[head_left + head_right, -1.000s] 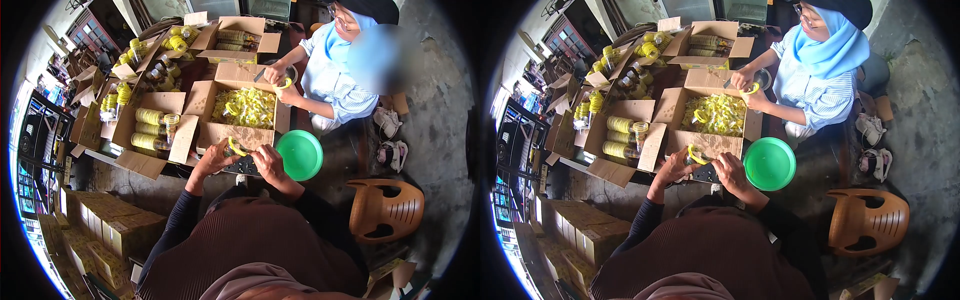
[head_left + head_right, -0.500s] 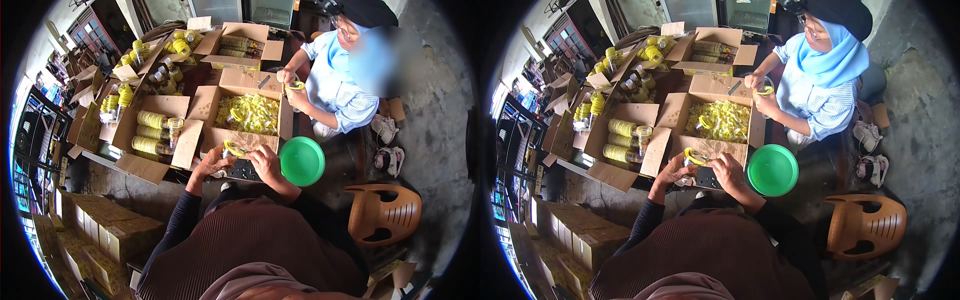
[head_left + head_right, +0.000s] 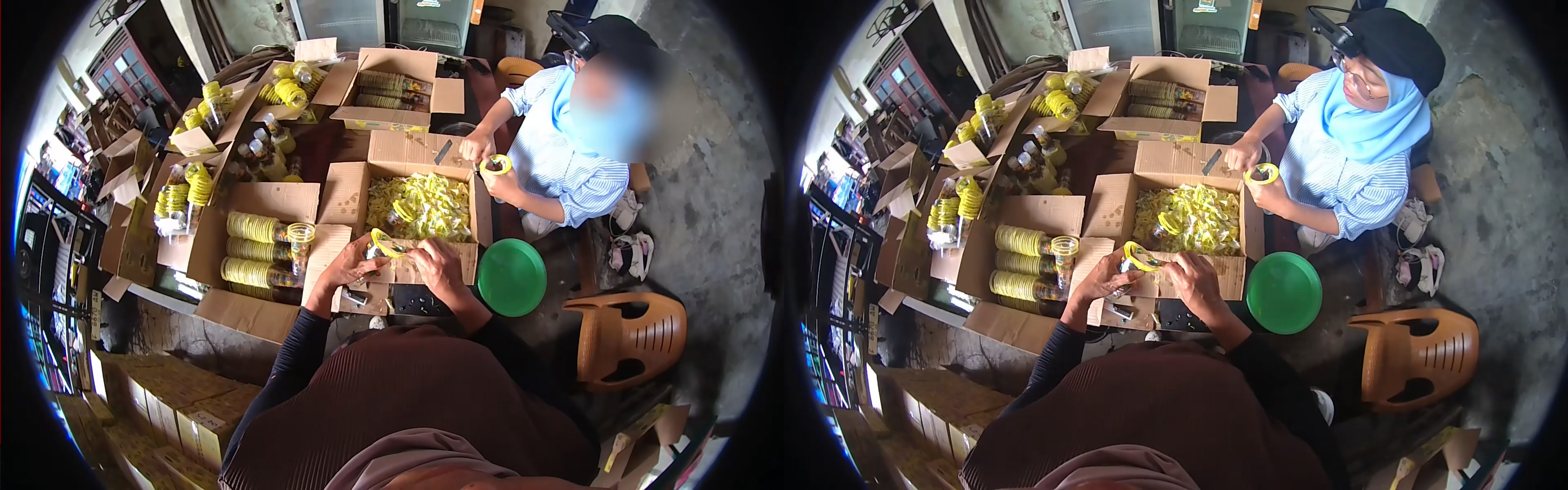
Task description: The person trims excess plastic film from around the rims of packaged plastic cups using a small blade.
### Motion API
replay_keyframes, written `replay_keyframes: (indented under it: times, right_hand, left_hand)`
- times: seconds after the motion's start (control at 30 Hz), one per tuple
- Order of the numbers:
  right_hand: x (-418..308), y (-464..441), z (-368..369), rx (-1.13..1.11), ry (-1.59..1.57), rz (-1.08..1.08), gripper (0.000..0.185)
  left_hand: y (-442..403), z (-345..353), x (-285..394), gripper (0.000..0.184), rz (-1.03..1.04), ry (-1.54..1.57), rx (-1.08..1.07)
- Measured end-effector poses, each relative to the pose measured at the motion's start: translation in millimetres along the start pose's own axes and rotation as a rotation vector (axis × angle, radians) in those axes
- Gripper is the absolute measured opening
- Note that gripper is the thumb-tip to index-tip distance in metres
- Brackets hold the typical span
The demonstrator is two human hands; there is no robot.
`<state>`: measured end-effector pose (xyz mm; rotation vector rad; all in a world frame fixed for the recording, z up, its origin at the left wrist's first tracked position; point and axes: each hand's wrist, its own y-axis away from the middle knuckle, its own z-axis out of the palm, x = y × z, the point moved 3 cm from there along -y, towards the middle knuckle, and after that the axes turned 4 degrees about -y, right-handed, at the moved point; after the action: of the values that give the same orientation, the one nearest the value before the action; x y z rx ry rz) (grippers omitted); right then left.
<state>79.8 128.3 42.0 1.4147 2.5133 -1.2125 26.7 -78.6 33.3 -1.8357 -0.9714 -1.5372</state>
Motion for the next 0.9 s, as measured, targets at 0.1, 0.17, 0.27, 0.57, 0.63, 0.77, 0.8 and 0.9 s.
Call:
replay_keyframes:
  times: [0.1,0.17,0.27,0.57,0.63,0.77,0.8,0.9]
  right_hand:
    - [-9.8,-10.5,3.8,0.016,-0.003,0.06,0.013]
    - [-11.6,-11.5,14.2,0.093,-0.039,0.213,0.014]
    - [-5.3,-11.6,30.4,0.188,-0.126,0.446,0.013]
    - [37.0,-12.0,33.4,0.266,-0.297,0.532,0.015]
    - [41.1,-15.0,24.7,0.293,-0.359,0.518,0.016]
    - [40.4,-20.9,5.3,0.317,-0.427,0.475,0.016]
    - [38.6,-21.5,2.0,0.314,-0.384,0.393,0.015]
    - [27.5,-26.5,-13.1,0.202,-0.281,0.316,0.016]
  left_hand:
    - [-10.5,-19.2,5.0,0.062,0.022,-0.134,-0.105]
    - [-21.6,-24.8,-7.3,0.062,0.042,-0.107,-0.118]
    - [-30.4,-21.8,-12.4,0.061,0.021,-0.028,-0.13]
    - [-47.5,-10.0,-37.0,0.052,0.044,0.122,-0.095]
    - [-50.8,-10.0,-32.9,0.057,0.078,0.121,-0.02]
    - [-58.5,-11.3,-37.6,0.054,0.327,-0.076,0.067]
    - [-55.6,-13.0,-31.9,0.054,0.318,-0.081,0.074]
    - [-50.5,-13.2,-19.6,0.051,0.132,-0.149,0.1]
